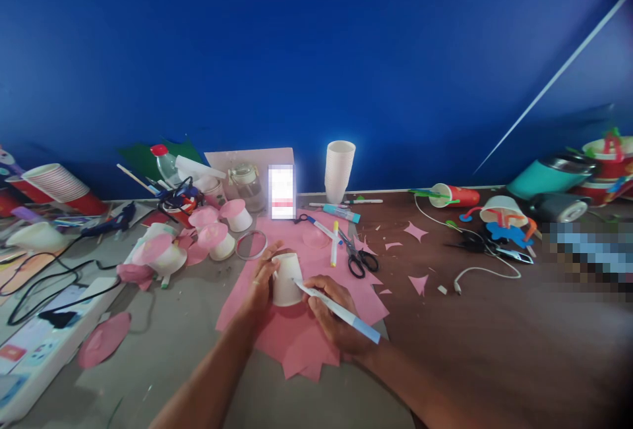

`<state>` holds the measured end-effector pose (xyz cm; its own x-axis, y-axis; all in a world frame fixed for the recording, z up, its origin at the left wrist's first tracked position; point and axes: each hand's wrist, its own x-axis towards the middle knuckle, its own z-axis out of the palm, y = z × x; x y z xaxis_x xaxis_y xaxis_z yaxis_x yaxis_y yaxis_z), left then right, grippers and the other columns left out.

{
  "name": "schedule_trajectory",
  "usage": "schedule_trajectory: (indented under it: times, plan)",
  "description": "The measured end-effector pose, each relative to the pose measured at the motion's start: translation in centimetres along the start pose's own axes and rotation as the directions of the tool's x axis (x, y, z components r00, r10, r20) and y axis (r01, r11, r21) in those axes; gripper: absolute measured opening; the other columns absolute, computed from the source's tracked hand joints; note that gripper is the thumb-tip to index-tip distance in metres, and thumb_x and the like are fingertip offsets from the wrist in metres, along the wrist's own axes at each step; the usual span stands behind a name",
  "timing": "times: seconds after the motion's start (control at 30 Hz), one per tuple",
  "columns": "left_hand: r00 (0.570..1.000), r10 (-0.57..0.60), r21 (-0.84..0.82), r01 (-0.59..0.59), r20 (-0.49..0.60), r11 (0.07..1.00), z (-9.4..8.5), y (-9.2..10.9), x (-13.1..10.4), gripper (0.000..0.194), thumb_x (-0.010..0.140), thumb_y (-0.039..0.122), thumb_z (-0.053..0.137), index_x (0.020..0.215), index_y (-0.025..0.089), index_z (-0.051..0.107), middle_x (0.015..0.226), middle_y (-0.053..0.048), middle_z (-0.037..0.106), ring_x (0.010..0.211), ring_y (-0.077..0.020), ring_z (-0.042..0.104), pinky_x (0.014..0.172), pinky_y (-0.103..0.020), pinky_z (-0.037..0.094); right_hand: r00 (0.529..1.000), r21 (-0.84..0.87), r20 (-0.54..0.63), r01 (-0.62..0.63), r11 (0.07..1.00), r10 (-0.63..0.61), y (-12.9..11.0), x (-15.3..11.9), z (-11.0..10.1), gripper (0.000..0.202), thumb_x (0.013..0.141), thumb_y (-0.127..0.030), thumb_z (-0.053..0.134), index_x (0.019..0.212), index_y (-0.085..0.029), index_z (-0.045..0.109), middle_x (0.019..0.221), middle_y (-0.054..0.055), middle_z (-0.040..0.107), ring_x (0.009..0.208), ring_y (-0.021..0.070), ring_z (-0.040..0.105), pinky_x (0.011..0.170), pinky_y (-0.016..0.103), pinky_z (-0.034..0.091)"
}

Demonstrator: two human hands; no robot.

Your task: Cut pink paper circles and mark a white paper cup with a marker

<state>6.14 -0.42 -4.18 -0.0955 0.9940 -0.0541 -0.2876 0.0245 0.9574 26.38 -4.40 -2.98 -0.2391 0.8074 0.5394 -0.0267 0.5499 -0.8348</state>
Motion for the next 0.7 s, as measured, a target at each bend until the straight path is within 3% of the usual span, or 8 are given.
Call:
schedule_trajectory:
  times: [0.2, 0.37, 0.7]
  plan:
    - [0.998, -0.038, -0.043, 0.035, -0.053, 0.998, 0.5, 0.4, -0.2, 0.051, 0.078, 0.046, 0.083, 0.123, 0.023, 0.077, 0.121, -0.009, 0.086, 0.109, -0.0321, 0.079, 0.089, -0.041, 0.065, 0.997, -0.033, 0.004, 0.072, 0.997, -0.072, 0.6, 0.0, 0.3, 0.026, 0.115, -0.046, 0.057, 0.124, -0.025, 0.069, 0.096, 0.006, 0.08, 0.079, 0.0213, 0.078, 0.072, 0.032, 0.067]
    - [0.996, -0.035, -0.009, 0.035, -0.076, 0.999, 0.5, 0.3, -0.2, 0.046, 0.076, 0.045, 0.083, 0.115, 0.023, 0.076, 0.119, -0.011, 0.085, 0.119, -0.0343, 0.076, 0.093, -0.041, 0.064, 0.995, -0.089, 0.009, 0.097, 0.991, -0.097, 0.7, -0.1, 0.2, 0.024, 0.116, -0.043, 0.055, 0.125, -0.025, 0.069, 0.097, 0.007, 0.08, 0.08, 0.0209, 0.077, 0.073, 0.032, 0.067]
    - [0.997, -0.05, -0.078, 0.045, -0.06, 0.996, 1.3, 0.9, -0.7, 0.053, 0.077, 0.043, 0.083, 0.126, 0.024, 0.074, 0.118, -0.011, 0.084, 0.114, -0.0343, 0.078, 0.094, -0.044, 0.066, 0.991, -0.09, 0.001, 0.132, 0.987, -0.133, 0.7, -0.1, 0.2, 0.017, 0.112, -0.031, 0.059, 0.126, -0.026, 0.068, 0.096, 0.005, 0.078, 0.078, 0.0204, 0.077, 0.072, 0.03, 0.066]
